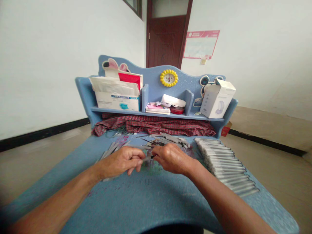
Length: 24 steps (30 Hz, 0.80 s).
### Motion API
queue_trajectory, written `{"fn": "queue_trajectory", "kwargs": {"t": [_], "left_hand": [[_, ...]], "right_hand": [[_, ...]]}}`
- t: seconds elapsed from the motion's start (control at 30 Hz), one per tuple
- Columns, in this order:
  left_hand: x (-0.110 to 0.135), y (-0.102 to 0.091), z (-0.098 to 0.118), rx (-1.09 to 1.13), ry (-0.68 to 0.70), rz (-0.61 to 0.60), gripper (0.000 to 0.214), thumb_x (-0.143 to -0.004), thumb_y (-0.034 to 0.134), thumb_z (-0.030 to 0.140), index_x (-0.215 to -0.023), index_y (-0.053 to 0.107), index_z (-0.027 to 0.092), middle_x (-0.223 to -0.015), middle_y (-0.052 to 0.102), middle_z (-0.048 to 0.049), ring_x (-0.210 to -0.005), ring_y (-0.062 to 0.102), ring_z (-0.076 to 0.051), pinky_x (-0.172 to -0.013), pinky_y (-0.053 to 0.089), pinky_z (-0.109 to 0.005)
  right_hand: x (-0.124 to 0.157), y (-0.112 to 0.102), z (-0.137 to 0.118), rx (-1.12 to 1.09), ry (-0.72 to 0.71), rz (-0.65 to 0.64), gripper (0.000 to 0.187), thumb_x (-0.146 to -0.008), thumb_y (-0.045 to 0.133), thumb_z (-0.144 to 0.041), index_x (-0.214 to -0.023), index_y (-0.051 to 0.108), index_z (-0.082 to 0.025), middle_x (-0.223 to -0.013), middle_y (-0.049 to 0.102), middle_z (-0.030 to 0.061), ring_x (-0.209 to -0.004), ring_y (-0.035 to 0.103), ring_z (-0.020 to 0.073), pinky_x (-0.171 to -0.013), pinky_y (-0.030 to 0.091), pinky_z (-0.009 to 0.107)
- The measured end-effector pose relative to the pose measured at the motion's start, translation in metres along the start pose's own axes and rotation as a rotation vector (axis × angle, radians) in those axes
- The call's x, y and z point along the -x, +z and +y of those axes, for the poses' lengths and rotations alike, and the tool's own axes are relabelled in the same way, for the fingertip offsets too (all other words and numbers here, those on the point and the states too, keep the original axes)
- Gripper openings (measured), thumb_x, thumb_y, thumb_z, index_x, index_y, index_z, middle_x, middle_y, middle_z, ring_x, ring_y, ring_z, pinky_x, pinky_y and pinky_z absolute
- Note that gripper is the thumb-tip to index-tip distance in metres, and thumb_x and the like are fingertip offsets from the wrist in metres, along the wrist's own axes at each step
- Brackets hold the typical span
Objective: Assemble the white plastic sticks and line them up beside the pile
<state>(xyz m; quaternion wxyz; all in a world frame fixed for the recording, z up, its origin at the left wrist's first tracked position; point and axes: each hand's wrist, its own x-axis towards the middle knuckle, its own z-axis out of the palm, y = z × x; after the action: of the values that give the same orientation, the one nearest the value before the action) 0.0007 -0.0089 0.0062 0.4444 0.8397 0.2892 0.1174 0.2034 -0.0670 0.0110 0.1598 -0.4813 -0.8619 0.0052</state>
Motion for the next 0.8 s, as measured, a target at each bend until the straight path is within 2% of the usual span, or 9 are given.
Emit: {"fn": "queue_trajectory", "kwargs": {"t": [0.37,0.6,0.7,0.8], "left_hand": [[0.0,0.001,0.0,-0.03,-0.001,-0.024,0.018,-0.078,0.044,0.027,-0.083,0.057,0.015,-0.064,0.06,0.0018,-0.046,0.049,-0.008,-0.047,0.037,-0.019],[0.0,0.001,0.0,-0.022,-0.015,-0.057,0.019,-0.078,0.045,0.027,-0.084,0.058,0.014,-0.065,0.061,0.0012,-0.046,0.049,-0.008,-0.045,0.037,-0.019],[0.001,0.001,-0.001,-0.009,-0.019,-0.07,0.02,-0.078,0.045,0.027,-0.084,0.059,0.015,-0.065,0.062,0.0011,-0.045,0.048,-0.008,-0.044,0.035,-0.019],[0.003,0.0,-0.002,0.023,-0.015,-0.081,0.02,-0.078,0.046,0.028,-0.083,0.059,0.015,-0.064,0.062,0.001,-0.044,0.047,-0.007,-0.043,0.034,-0.018]], "right_hand": [[0.0,-0.001,-0.007,0.137,-0.01,-0.036,0.016,-0.086,0.042,-0.021,-0.079,0.056,-0.016,-0.066,0.06,0.0022,-0.058,0.05,0.0098,-0.053,0.025,0.023],[-0.002,-0.008,-0.017,0.187,-0.046,-0.102,0.015,-0.086,0.042,-0.019,-0.082,0.056,-0.015,-0.069,0.062,0.0042,-0.058,0.05,0.0107,-0.052,0.023,0.024],[-0.003,-0.011,-0.019,0.149,-0.043,-0.126,0.014,-0.085,0.043,-0.017,-0.082,0.056,-0.014,-0.07,0.062,0.0047,-0.058,0.051,0.0111,-0.052,0.025,0.024],[-0.003,-0.01,-0.015,-0.023,-0.026,-0.108,0.012,-0.083,0.045,-0.015,-0.08,0.057,-0.015,-0.067,0.06,0.0021,-0.06,0.052,0.0106,-0.053,0.03,0.022]]}}
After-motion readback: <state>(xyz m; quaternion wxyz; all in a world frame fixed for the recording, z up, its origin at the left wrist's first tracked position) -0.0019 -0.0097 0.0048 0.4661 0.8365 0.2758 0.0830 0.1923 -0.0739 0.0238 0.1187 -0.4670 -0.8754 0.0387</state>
